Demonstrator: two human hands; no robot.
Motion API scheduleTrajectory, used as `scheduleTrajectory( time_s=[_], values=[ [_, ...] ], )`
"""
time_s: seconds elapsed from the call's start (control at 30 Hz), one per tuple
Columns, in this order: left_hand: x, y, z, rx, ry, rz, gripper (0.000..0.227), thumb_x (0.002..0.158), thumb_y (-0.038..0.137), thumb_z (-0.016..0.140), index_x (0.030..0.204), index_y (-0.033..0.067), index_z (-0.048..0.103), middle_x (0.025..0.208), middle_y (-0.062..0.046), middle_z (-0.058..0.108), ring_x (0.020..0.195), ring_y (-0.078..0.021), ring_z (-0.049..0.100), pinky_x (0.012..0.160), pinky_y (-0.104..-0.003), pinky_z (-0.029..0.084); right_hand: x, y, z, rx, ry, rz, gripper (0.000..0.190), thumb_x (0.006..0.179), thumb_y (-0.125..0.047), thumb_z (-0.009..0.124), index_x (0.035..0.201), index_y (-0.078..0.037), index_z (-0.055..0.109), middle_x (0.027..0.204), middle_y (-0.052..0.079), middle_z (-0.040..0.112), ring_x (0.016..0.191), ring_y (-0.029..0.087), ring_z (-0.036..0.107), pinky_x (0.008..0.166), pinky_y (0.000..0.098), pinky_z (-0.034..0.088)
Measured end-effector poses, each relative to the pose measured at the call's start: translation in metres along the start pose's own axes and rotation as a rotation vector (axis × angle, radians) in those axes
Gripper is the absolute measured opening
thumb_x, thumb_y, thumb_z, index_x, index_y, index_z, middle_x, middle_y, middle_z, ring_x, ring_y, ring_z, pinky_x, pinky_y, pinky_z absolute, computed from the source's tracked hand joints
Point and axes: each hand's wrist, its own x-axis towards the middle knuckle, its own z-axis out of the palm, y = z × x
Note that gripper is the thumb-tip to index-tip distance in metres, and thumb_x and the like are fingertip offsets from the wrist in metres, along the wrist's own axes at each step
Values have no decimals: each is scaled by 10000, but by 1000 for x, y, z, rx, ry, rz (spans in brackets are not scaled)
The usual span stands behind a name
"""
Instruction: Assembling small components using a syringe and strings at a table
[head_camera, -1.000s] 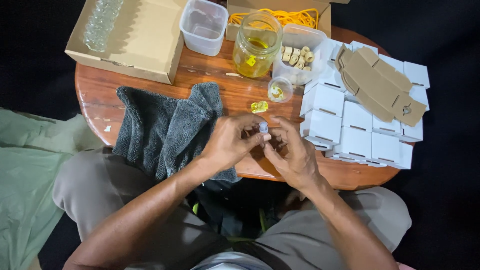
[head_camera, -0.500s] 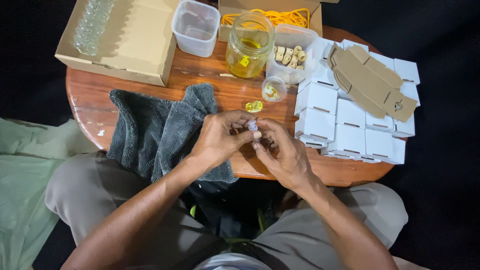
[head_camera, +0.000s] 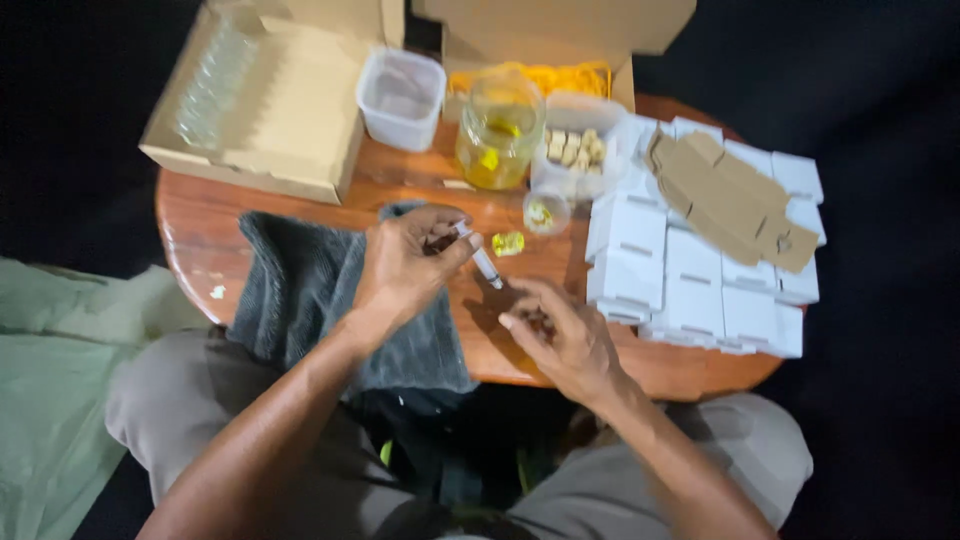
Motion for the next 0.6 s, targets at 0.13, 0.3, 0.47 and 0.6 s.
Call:
scheduleTrajectory(
  time_s=[0.13, 0.3, 0.47, 0.6],
  values=[
    [15, 6, -8, 67, 6, 76, 245, 741, 202, 841, 975, 136, 816, 774, -89, 763, 725, -240, 736, 648, -364, 575, 0, 9, 6, -32, -12, 9, 97, 947, -192, 724, 1026, -145, 756, 740, 51, 779, 626, 281, 750, 553, 385, 594],
    [29, 10, -9, 202, -49, 170, 287, 740, 163, 818, 1024, 121, 814, 765, -123, 749, 774, -374, 746, 671, -452, 587, -12, 28, 22, -155, -142, -113, 129, 991, -192, 646, 876, -143, 678, 694, 103, 699, 660, 365, 726, 529, 448, 552],
    [45, 6, -14, 241, -70, 187, 268, 753, 188, 813, 1019, 154, 825, 768, -118, 744, 795, -364, 744, 699, -459, 591, 1, 3, 21, -113, -136, -153, 83, 1002, -132, 609, 1023, -131, 689, 797, 104, 694, 739, 359, 737, 603, 441, 593],
    [56, 10, -17, 223, -104, 142, 272, 800, 128, 780, 1064, 73, 817, 751, -181, 733, 742, -426, 731, 700, -473, 588, 7, 10, 28, -42, -189, -126, 75, 984, -150, 627, 1027, -124, 682, 815, 121, 668, 764, 384, 721, 630, 493, 588]
  ],
)
